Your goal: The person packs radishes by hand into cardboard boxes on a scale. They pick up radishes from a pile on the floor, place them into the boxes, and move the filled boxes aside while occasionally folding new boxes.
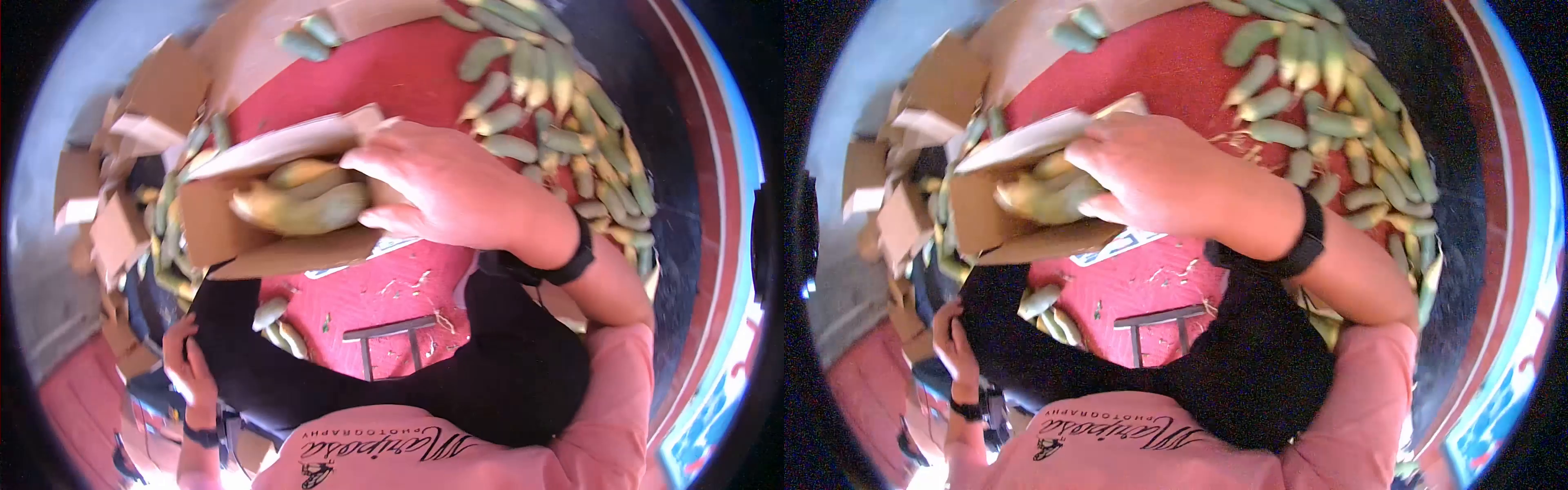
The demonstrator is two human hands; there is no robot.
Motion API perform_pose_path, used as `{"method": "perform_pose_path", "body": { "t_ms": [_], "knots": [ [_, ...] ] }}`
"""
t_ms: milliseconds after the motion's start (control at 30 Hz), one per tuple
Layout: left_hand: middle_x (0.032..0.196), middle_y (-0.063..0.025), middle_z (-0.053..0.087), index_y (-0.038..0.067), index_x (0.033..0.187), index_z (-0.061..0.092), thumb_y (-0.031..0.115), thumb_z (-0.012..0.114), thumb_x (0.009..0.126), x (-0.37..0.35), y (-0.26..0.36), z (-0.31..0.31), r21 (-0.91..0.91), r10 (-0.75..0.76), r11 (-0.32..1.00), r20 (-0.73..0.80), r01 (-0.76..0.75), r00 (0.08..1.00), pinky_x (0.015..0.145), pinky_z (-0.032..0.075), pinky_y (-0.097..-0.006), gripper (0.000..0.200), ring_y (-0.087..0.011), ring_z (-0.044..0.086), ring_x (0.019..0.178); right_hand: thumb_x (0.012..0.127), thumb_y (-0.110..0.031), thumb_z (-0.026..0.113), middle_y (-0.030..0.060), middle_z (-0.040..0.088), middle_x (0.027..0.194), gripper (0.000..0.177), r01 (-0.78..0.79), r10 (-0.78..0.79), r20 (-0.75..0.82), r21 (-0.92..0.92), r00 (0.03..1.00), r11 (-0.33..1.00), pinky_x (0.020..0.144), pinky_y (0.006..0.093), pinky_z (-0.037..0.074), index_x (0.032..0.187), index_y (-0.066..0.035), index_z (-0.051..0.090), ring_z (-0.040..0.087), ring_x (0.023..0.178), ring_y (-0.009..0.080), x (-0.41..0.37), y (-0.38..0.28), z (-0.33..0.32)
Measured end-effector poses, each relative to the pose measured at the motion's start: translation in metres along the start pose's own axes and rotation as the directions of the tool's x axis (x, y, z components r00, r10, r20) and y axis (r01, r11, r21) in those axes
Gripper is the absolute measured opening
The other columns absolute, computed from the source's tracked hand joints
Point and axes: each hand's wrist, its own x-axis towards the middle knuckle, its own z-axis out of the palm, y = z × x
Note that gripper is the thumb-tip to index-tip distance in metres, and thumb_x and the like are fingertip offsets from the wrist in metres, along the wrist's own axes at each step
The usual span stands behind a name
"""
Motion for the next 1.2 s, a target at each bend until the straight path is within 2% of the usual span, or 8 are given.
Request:
{"method": "perform_pose_path", "body": {
  "t_ms": [200,400,533,667,767,1000,1133,1200],
  "knots": [
    [0.104,-0.0166,0.061,-0.004,0.092,0.054,0.005,0.04,0.087,0.004,0.004,0.001,-0.004,-0.032,0.999,0.053,0.033,0.998,0.093,0.04,-0.0375,0.017,-0.0285,0.056,0.097,0.081,-0.015,0.063,0.0125,0.064,0.089,0.025,-0.4,0.484,-0.224,0.335,0.846,0.853,0.071,0.0309,0.05,0.101,0.001,0.059,0.063,0.079,0.0182,-0.089,0.076,0.006],
    [0.105,-0.0162,0.061,-0.003,0.092,0.054,0.005,0.038,0.087,0.01,0.008,0.002,0.075,-0.081,0.994,0.079,0.075,0.994,0.092,0.04,-0.0374,0.019,-0.0287,0.056,0.098,0.082,-0.031,0.058,0.0183,0.064,0.097,0.031,-0.921,0.846,-0.365,-0.131,0.39,0.368,0.078,0.0431,0.049,0.098,-0.004,0.062,0.061,0.091,0.0355,-0.263,0.247,0.021],
    [0.106,-0.0159,0.061,-0.003,0.092,0.054,0.005,0.037,0.087,0.015,0.012,0.005,0.087,-0.085,0.993,0.087,0.077,0.993,0.091,0.04,-0.0375,0.02,-0.0292,0.056,0.097,0.084,-0.033,0.055,0.0224,0.061,0.104,0.037,-0.951,0.827,-0.523,-0.307,0.204,0.041,0.084,0.0425,0.048,0.106,-0.004,0.061,0.059,0.096,0.0372,-0.355,0.31,-0.001],
    [0.106,-0.0157,0.061,-0.003,0.092,0.054,0.005,0.037,0.088,0.023,0.02,0.008,0.206,-0.124,0.974,0.133,0.095,0.983,0.091,0.04,-0.0368,0.019,-0.0284,0.056,0.098,0.084,-0.035,0.055,0.021,0.058,0.114,0.04,-0.853,0.853,-0.498,-0.503,0.152,-0.141,0.09,0.042,0.045,0.109,-0.003,0.058,0.056,0.105,0.0351,-0.414,0.363,-0.003],
    [0.105,-0.0154,0.06,-0.003,0.093,0.054,0.005,0.038,0.088,0.026,0.017,0.006,0.202,-0.141,0.973,0.135,0.112,0.981,0.091,0.04,-0.0363,0.019,-0.0278,0.056,0.097,0.082,-0.038,0.061,0.0187,0.052,0.124,0.053,-0.885,0.934,-0.35,-0.409,-0.075,-0.224,0.098,0.0417,0.038,0.121,-0.004,0.049,0.047,0.118,0.0331,-0.404,0.362,-0.016],
    [0.102,-0.0141,0.059,-0.003,0.097,0.055,0.004,0.04,0.087,0.028,0.011,0.0,0.236,-0.167,0.963,0.154,0.128,0.974,0.09,0.039,-0.0354,0.019,-0.0264,0.054,0.098,0.082,-0.03,0.06,0.0164,0.05,0.126,0.038,-0.803,0.841,-0.542,-0.5,-0.002,-0.324,0.09,0.0463,0.045,0.112,-0.006,0.056,0.048,0.118,0.0301,-0.398,0.373,-0.005],
    [0.101,-0.0135,0.059,-0.003,0.099,0.056,0.005,0.04,0.088,0.027,0.016,0.002,0.258,-0.177,0.958,0.171,0.129,0.969,0.09,0.039,-0.0355,0.021,-0.0263,0.054,0.098,0.082,-0.025,0.059,0.0158,0.054,0.122,0.032,-0.75,0.905,-0.421,-0.618,0.065,-0.235,0.085,0.0426,0.049,0.108,-0.006,0.058,0.053,0.112,0.0305,-0.401,0.374,-0.014],
    [0.102,-0.0131,0.06,-0.002,0.1,0.056,0.005,0.04,0.088,0.025,0.018,0.003,0.275,-0.111,0.959,0.163,0.063,0.98,0.089,0.039,-0.0356,0.021,-0.0265,0.054,0.098,0.071,-0.038,0.07,0.0146,0.06,0.107,0.056,-0.714,0.938,-0.334,-0.68,0.096,-0.169,0.094,0.0396,0.043,0.114,-0.006,0.052,0.055,0.105,0.0317,-0.396,0.365,-0.015]
  ]
}}
